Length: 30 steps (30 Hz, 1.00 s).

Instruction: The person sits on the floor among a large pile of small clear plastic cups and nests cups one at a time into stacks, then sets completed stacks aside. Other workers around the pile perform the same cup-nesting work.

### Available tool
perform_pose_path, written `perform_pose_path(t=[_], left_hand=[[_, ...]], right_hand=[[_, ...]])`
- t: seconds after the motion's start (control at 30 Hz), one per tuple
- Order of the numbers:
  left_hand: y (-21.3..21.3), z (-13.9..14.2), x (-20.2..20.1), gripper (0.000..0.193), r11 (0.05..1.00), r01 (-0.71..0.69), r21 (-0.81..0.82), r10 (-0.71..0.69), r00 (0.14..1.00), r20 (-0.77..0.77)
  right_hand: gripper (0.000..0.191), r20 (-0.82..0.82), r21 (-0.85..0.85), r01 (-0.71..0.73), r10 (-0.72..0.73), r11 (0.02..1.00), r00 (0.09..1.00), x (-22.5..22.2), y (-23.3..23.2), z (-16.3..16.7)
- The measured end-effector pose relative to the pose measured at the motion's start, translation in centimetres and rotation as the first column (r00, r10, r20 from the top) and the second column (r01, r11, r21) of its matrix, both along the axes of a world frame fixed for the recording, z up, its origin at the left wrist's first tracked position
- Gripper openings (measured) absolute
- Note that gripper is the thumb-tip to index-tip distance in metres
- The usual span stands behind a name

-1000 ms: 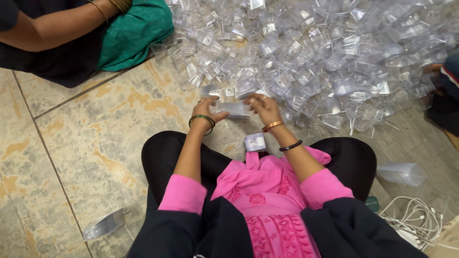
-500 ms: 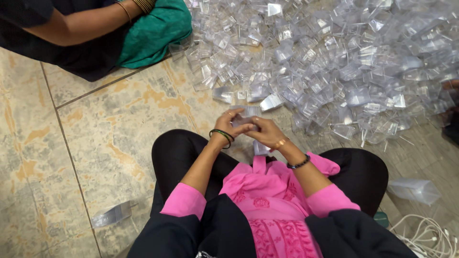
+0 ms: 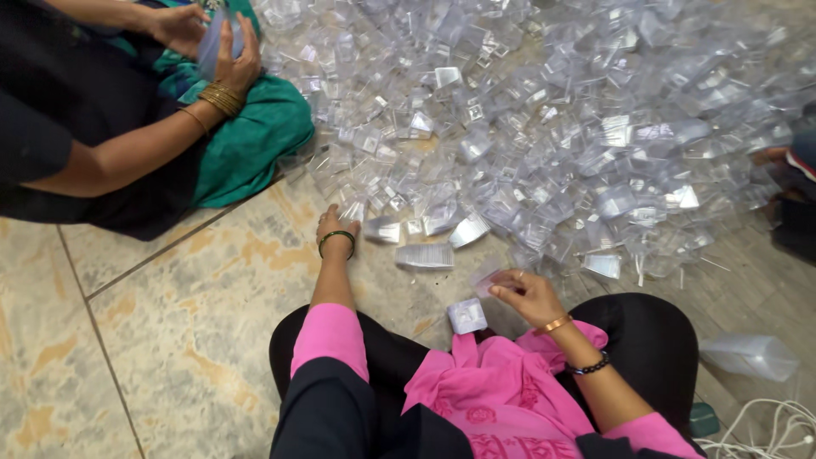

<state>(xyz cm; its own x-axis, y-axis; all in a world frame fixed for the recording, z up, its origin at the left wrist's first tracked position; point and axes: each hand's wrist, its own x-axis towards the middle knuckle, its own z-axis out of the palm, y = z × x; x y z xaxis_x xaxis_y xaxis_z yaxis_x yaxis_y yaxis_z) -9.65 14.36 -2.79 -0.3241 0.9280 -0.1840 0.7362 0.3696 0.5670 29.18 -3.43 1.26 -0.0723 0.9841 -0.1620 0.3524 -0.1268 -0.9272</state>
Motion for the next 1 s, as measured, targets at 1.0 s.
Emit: perform_pose_path(t=[1.0], left_hand=[[-21.7,12.8,12.7,0.086,0.925,0.357,0.126,0.066,-0.479,0.875]], right_hand=[[0.019,-0.568,0.195,-0.221,0.294,0.956,0.769,-5.3,-5.0,5.7]])
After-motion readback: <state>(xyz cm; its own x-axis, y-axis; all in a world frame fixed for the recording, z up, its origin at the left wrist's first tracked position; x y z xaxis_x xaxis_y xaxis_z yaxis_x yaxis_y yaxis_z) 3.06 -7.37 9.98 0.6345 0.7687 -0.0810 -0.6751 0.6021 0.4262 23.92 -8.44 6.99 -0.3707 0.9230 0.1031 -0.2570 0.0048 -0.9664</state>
